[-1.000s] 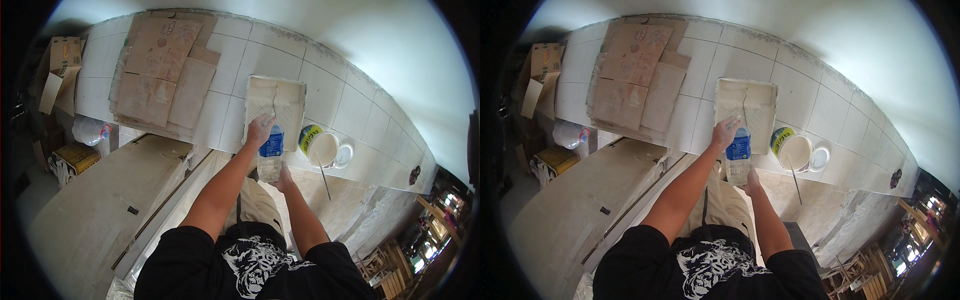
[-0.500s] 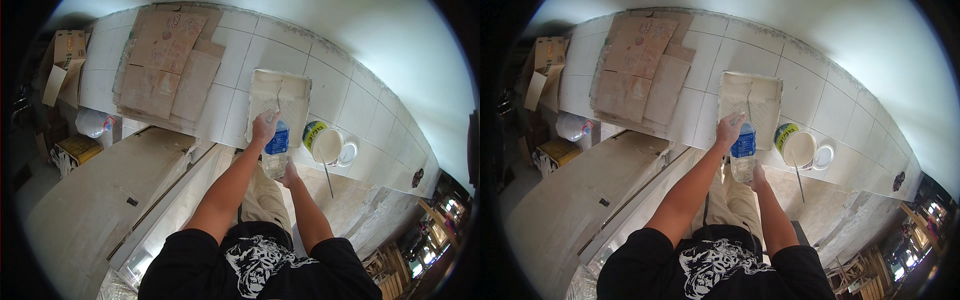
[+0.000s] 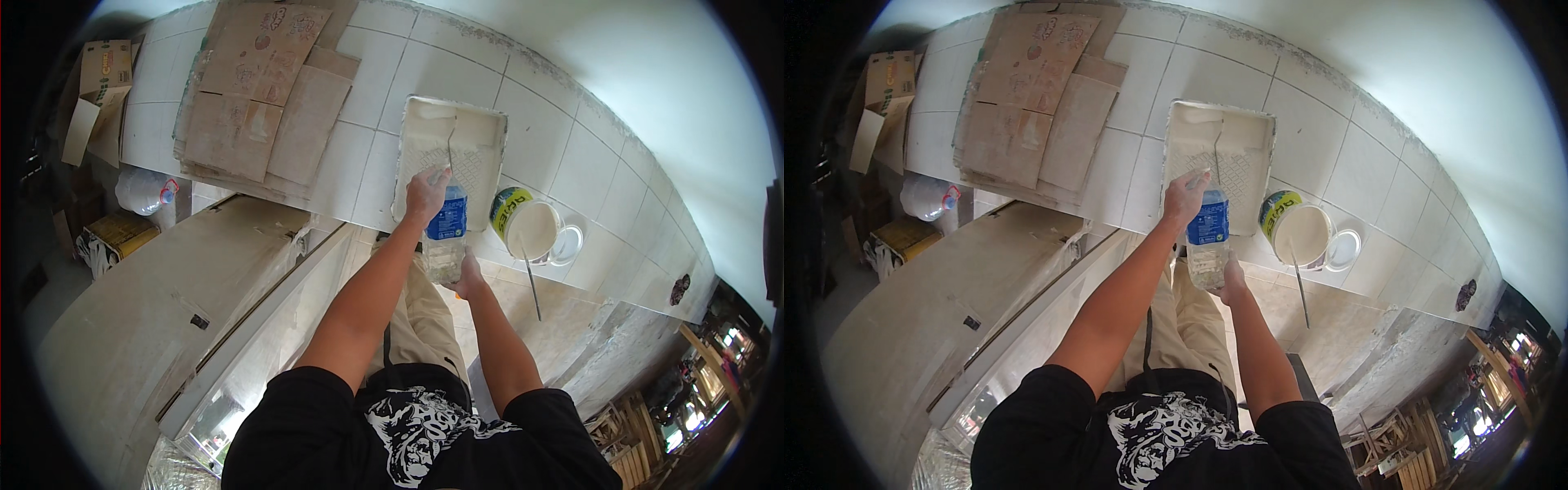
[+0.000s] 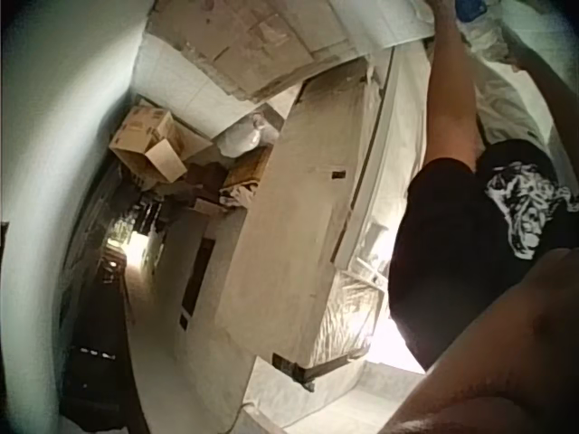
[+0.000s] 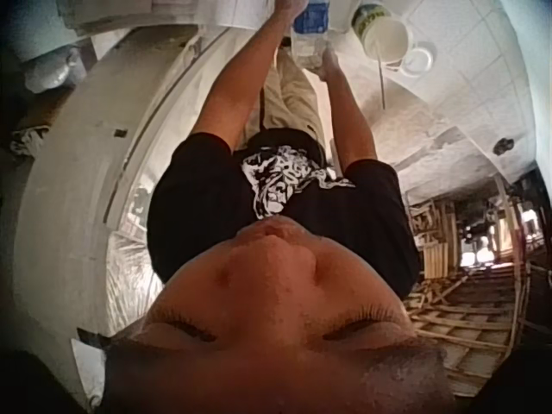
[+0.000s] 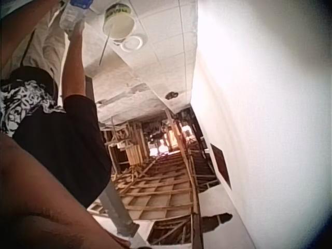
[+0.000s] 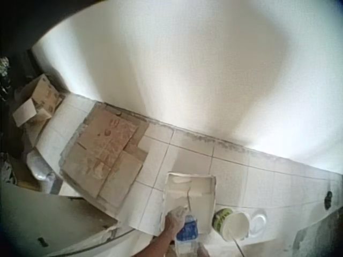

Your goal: The recorder is preparing paint by adding water to a bucket and then mixing paint in a tray using a roller.

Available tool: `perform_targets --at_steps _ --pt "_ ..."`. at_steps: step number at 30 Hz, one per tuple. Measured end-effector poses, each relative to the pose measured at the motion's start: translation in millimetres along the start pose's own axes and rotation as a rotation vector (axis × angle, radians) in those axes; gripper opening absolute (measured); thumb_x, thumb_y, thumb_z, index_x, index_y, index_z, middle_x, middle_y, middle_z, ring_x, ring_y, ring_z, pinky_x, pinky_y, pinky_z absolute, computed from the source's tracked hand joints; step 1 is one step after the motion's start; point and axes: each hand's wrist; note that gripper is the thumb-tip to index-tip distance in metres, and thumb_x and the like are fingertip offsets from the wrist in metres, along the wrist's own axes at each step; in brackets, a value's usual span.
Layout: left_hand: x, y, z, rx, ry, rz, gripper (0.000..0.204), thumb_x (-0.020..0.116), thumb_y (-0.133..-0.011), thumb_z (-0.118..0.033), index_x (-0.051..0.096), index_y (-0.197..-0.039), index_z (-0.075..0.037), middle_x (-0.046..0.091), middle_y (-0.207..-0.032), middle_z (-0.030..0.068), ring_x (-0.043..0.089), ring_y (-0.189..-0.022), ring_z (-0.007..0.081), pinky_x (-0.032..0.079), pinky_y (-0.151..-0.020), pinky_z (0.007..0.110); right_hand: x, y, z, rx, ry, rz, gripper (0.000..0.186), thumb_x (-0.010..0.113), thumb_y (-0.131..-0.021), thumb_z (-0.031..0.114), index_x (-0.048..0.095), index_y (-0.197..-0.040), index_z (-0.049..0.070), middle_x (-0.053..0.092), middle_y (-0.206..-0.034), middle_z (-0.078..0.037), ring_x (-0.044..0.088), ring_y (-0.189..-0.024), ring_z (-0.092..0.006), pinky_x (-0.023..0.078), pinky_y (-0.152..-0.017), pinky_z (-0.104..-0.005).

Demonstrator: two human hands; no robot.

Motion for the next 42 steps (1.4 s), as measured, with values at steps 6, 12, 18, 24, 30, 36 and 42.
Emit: perform_targets --at_steps 6,12,18,24,30,36,42 --pt "6 -6 13 -0.021 -0.043 -0.034 0.059 0.064 -0.092 -0.051 0.067 -0.127 -0.004 0.066 -0.125 0.0251 0.062 -0.120 0.0372 0.047 -0.102 0.040 1 5 1 0.016 -0.009 0.029 0.065 0.028 -0.100 0.058 0.048 -0.145 0.016 0.054 -0.145 -0.010 0.051 -0.132 -0.0298 0.036 -0.112 -0.0514" --pt "9 1 9 -0.024 -0.041 -0.036 0.059 0.065 -0.092 -0.051 0.067 -0.126 -0.003 0.066 -0.124 0.0250 0.063 -0.119 0.0363 0.048 -0.100 0.040 -13 -7 -3 -0.031 0.032 0.021 0.061 0.030 -0.102 0.056 0.051 -0.142 0.014 0.059 -0.137 -0.011 0.060 -0.122 -0.0336 0.046 -0.103 -0.0552" --pt "2 17 -12 0.077 0.001 -0.013 0.049 0.072 -0.088 -0.043 0.072 -0.115 -0.002 0.069 -0.118 0.0228 0.068 -0.106 0.0321 0.050 -0.093 0.038 -23 -20 -11 -0.080 -0.073 0.085 0.060 0.029 -0.103 0.053 0.047 -0.144 0.013 0.058 -0.139 -0.011 0.059 -0.123 -0.0320 0.047 -0.103 -0.0537" --pt "5 67 -60 0.423 0.028 -0.018 0.034 0.077 -0.084 -0.024 0.073 -0.105 0.003 0.069 -0.104 0.0197 0.067 -0.098 0.0315 0.051 -0.088 0.037 -27 -21 -6 -0.201 -0.225 0.203 0.060 0.031 -0.103 0.054 0.042 -0.148 0.015 0.051 -0.147 -0.009 0.050 -0.132 -0.0309 0.040 -0.109 -0.0531" --pt "18 108 -102 0.796 0.085 0.029 0.041 0.085 -0.073 -0.003 0.071 -0.111 0.004 0.069 -0.109 0.0158 0.066 -0.099 0.0280 0.053 -0.089 0.036 -28 -8 31 -0.392 -0.344 0.142 0.067 0.043 -0.104 0.048 0.034 -0.148 -0.001 0.046 -0.144 -0.026 0.050 -0.130 -0.0325 0.042 -0.108 -0.0443" --pt "54 86 -128 0.970 -0.006 0.053 0.046 0.084 -0.074 -0.002 0.070 -0.117 0.000 0.069 -0.111 0.0126 0.067 -0.102 0.0235 0.053 -0.090 0.034 -32 66 48 -0.738 0.137 -0.038 0.058 0.057 -0.098 0.031 0.044 -0.142 -0.003 0.065 -0.122 -0.025 0.068 -0.102 -0.0306 0.053 -0.088 -0.0402" --pt "117 54 -150 1.076 -0.011 0.115 0.041 0.084 -0.075 -0.003 0.072 -0.114 0.000 0.070 -0.111 0.0127 0.067 -0.102 0.0246 0.053 -0.089 0.035 -33 146 74 -1.108 0.363 -0.306 0.054 0.065 -0.092 0.016 0.048 -0.140 -0.003 0.065 -0.115 -0.024 0.069 -0.095 -0.0300 0.054 -0.085 -0.0393"
Point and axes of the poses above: each hand's wrist, its own y-axis away from the middle knuckle, its own x-axis out of the palm, z = x × y
